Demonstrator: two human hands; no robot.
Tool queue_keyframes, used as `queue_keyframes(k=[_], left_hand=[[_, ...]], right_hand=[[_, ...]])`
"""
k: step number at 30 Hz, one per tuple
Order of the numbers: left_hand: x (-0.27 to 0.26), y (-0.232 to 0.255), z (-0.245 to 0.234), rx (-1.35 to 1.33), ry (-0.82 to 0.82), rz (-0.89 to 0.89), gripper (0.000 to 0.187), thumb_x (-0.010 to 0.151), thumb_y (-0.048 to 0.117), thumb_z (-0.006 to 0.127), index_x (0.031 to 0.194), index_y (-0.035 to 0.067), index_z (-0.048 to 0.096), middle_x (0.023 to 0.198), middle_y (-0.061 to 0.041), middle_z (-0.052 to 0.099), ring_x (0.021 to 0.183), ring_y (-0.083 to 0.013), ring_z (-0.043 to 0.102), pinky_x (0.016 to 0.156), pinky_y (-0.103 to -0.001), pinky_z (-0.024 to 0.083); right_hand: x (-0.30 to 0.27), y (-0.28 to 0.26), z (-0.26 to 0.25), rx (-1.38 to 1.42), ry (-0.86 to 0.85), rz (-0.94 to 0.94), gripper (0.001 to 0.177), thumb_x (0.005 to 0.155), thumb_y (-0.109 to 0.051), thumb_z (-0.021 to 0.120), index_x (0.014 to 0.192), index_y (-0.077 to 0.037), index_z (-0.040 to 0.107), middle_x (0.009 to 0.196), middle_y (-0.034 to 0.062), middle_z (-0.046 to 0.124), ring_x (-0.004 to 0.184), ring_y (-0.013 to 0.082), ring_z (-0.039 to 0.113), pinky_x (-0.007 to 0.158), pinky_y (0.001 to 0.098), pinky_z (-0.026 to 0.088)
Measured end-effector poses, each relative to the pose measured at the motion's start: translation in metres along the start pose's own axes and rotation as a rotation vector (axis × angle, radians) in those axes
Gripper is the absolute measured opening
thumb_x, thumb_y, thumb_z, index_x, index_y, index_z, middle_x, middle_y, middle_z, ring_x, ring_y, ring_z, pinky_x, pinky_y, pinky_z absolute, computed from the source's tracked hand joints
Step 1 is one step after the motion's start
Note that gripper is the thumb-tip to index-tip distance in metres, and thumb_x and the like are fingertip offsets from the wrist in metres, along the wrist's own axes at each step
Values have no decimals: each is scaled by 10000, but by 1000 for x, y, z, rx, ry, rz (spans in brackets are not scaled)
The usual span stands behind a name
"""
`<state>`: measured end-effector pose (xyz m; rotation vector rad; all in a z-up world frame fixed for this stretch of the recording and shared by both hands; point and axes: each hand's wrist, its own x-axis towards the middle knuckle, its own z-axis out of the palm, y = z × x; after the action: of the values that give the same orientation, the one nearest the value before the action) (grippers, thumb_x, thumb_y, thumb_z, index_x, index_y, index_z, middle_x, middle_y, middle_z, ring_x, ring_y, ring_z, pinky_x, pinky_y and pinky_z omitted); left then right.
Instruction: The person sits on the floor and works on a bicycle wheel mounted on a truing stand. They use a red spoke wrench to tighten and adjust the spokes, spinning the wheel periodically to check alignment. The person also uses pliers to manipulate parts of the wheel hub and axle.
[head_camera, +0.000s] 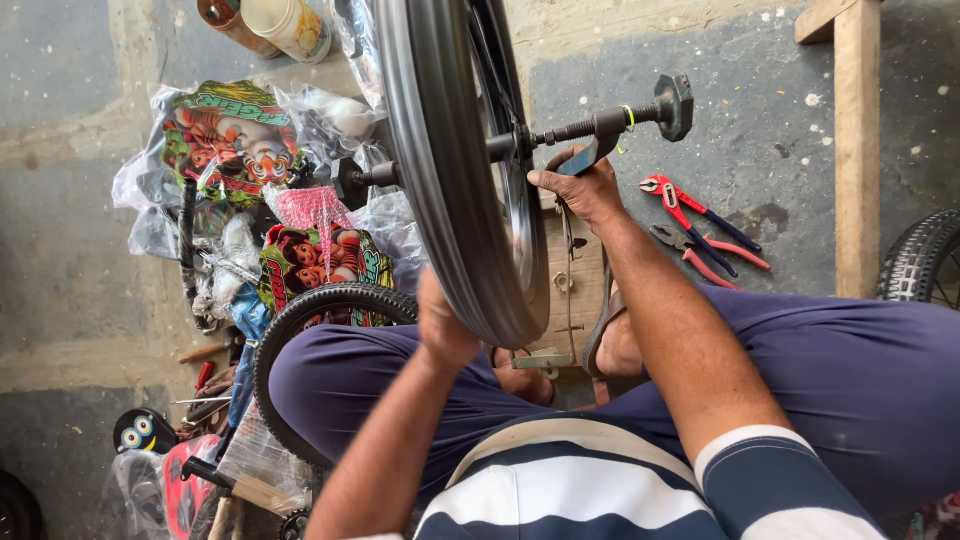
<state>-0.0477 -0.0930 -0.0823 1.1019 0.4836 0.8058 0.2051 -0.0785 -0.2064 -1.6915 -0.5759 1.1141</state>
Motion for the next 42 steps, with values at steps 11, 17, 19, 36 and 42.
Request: queue_keyframes(k=[11, 17, 19, 36, 42], left_hand=[[-44, 11, -5, 476, 247, -9, 526, 1135, 444, 404, 1058, -8, 662, 973, -34, 656, 917, -111, 609, 846, -268, 500], [-48, 33, 18, 480, 172, 6, 555, 1144, 481, 423, 1075, -13, 665, 981, -51, 645, 923, -125, 598, 842, -271, 485], [-49, 40, 24, 539, 160, 31, 588, 1133, 507, 420, 1103, -23, 671, 1010, -69, 653, 945, -134, 611, 854, -274, 489], [-25, 89, 63, 819, 26, 278, 819, 996, 641, 614, 1476, -2, 448, 1258, -104, 579, 1099, -193, 598, 987, -332, 528], [-28, 52, 63, 793, 49, 202, 588, 912, 315, 838, 1296, 10, 514, 1172, -124, 590, 1024, -210, 642, 890, -351, 558]], right_hand=[[1, -2, -1, -3, 2, 5, 430, 697, -361, 943, 942, -89, 716, 953, 47, 739, 918, 159, 702, 826, 311, 583], [0, 0, -1, -9, 4, -14, 439, 699, -369, 944, 938, -82, 714, 946, 56, 738, 908, 162, 702, 817, 314, 589], [0, 0, 0, -10, 4, -17, 439, 700, -371, 944, 937, -81, 715, 945, 57, 737, 906, 161, 700, 814, 314, 587], [2, 4, 0, 26, -15, -7, 446, 696, -366, 942, 944, -78, 708, 957, 79, 741, 931, 182, 715, 831, 328, 609], [0, 0, 0, 1, -8, -4, 422, 709, -358, 935, 939, -83, 713, 958, 81, 738, 924, 177, 708, 819, 331, 600]])
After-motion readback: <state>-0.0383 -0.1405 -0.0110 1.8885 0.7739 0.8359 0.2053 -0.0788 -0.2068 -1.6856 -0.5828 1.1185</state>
